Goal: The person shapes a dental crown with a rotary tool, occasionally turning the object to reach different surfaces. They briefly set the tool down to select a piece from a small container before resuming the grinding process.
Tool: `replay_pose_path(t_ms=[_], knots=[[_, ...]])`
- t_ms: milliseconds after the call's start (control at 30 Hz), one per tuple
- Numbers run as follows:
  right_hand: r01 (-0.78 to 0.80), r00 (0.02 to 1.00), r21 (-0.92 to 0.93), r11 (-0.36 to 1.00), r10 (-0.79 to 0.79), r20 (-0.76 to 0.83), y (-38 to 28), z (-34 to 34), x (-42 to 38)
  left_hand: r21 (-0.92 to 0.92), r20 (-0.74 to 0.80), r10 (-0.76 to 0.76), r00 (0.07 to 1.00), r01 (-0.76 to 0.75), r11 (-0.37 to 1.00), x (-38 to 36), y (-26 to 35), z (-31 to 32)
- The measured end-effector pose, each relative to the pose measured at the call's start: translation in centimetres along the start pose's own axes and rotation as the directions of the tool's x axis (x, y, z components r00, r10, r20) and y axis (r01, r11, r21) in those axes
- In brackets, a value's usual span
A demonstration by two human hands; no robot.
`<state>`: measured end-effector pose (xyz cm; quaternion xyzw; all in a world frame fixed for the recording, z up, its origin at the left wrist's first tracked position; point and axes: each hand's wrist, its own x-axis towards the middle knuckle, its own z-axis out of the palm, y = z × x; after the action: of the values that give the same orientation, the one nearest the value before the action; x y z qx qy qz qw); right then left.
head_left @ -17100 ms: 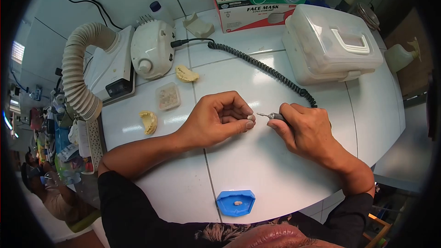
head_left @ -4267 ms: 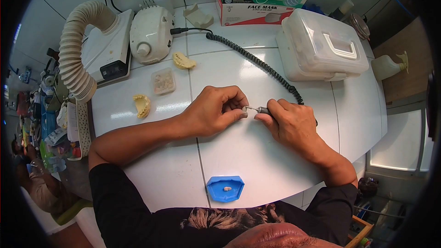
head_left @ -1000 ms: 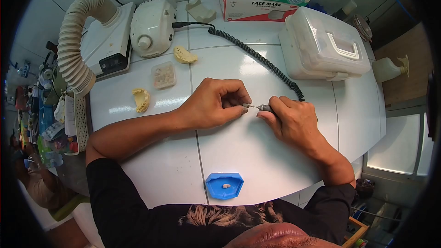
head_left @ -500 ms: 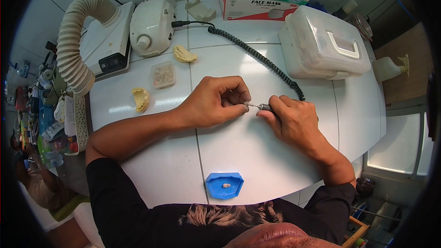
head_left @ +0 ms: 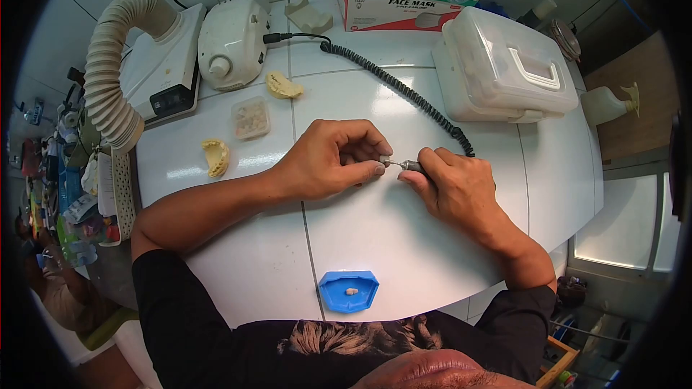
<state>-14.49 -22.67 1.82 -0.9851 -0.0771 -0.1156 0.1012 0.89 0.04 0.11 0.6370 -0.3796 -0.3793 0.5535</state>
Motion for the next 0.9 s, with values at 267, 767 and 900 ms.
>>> replay_pose_path(t_ms=[267,767,900], knots=[[0.009,1.000,0.007,1.000,-0.008,-0.015,0.04,0.20,-0.03,0.028,-0.006,-0.017,1.000,0.018,0.999,-0.07,0.21,0.01],[0.021,1.000,-0.046,0.999,-0.021,0.001,-0.38,0.16,0.04,0.156,-0.084,0.034,0.996,-0.020,0.988,0.06,0.18,0.80],[0.015,1.000,-0.059,0.998,-0.014,0.008,-0.51,0.23,-0.06,0.189,-0.092,0.056,0.994,-0.038,0.981,0.07,0.07,0.95]])
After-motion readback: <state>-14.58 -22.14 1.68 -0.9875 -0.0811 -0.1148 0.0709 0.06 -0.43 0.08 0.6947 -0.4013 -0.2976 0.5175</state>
